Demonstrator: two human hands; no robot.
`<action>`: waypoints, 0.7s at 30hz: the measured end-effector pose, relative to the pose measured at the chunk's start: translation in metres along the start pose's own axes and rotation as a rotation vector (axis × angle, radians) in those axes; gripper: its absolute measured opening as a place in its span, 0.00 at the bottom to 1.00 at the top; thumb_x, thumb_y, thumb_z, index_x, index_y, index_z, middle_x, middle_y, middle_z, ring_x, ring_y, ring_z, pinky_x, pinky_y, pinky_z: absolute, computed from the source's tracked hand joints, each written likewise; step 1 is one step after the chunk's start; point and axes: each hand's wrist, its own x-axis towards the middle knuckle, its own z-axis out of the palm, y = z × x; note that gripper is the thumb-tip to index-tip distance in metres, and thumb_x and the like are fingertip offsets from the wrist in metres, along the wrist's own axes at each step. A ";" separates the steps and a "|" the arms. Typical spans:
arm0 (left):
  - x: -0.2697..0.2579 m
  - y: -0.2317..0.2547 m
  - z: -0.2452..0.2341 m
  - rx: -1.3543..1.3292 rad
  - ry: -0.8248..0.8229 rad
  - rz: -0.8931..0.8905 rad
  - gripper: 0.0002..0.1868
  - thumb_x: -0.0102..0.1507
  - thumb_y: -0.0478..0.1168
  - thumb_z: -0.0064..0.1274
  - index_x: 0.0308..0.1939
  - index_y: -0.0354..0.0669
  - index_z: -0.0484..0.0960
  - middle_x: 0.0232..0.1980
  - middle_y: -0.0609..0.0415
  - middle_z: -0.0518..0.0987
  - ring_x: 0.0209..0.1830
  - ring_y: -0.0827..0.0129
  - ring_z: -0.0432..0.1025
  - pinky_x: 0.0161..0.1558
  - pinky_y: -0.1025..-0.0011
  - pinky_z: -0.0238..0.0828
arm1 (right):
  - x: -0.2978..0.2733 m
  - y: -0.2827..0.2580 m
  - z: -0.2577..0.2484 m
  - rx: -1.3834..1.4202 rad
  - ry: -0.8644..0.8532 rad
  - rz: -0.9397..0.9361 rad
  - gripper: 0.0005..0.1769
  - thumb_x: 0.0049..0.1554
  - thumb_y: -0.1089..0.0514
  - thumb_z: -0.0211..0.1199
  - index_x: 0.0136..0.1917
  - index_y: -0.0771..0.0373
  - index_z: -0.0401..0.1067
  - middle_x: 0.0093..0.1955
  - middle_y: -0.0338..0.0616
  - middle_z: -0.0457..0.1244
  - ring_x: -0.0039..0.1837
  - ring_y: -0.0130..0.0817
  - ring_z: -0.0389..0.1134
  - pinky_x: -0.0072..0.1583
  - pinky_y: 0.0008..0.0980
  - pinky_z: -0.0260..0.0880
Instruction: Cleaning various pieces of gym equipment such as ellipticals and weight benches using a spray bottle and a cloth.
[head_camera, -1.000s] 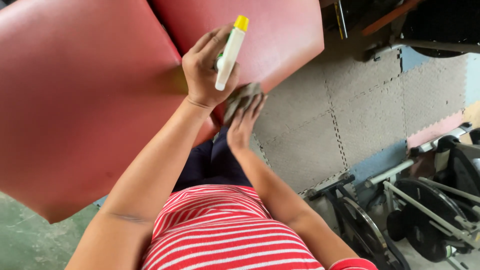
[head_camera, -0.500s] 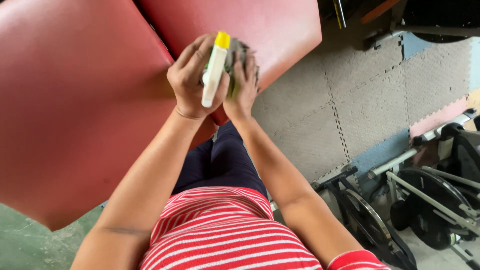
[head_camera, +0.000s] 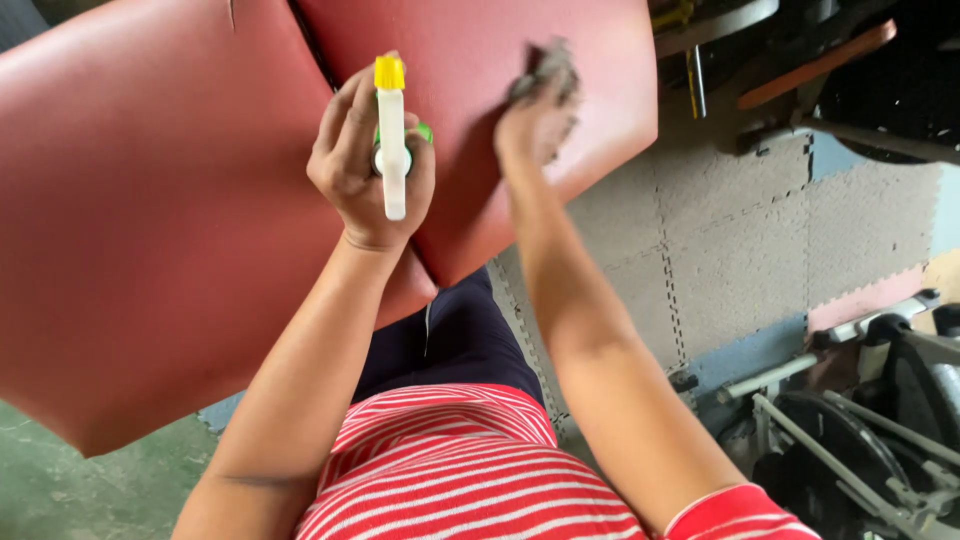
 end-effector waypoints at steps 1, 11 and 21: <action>0.000 -0.001 0.004 -0.001 0.009 0.000 0.25 0.60 0.25 0.51 0.63 0.37 0.79 0.57 0.48 0.82 0.41 0.68 0.81 0.44 0.74 0.83 | -0.015 -0.015 -0.007 -0.001 0.002 -0.009 0.30 0.70 0.50 0.47 0.83 0.52 0.51 0.84 0.51 0.48 0.81 0.52 0.54 0.80 0.47 0.56; 0.012 -0.007 0.006 -0.019 0.091 -0.124 0.25 0.59 0.24 0.54 0.61 0.36 0.79 0.58 0.47 0.83 0.43 0.67 0.82 0.45 0.73 0.83 | 0.065 0.006 -0.003 0.050 -0.243 -0.947 0.34 0.64 0.63 0.49 0.82 0.57 0.57 0.86 0.52 0.45 0.86 0.55 0.46 0.85 0.49 0.43; 0.029 0.008 0.023 0.127 0.174 -0.118 0.24 0.61 0.25 0.56 0.62 0.38 0.81 0.59 0.49 0.82 0.46 0.66 0.81 0.49 0.73 0.82 | -0.004 -0.116 -0.021 0.264 -0.220 -1.060 0.33 0.65 0.57 0.54 0.82 0.56 0.55 0.84 0.56 0.46 0.83 0.60 0.49 0.82 0.51 0.49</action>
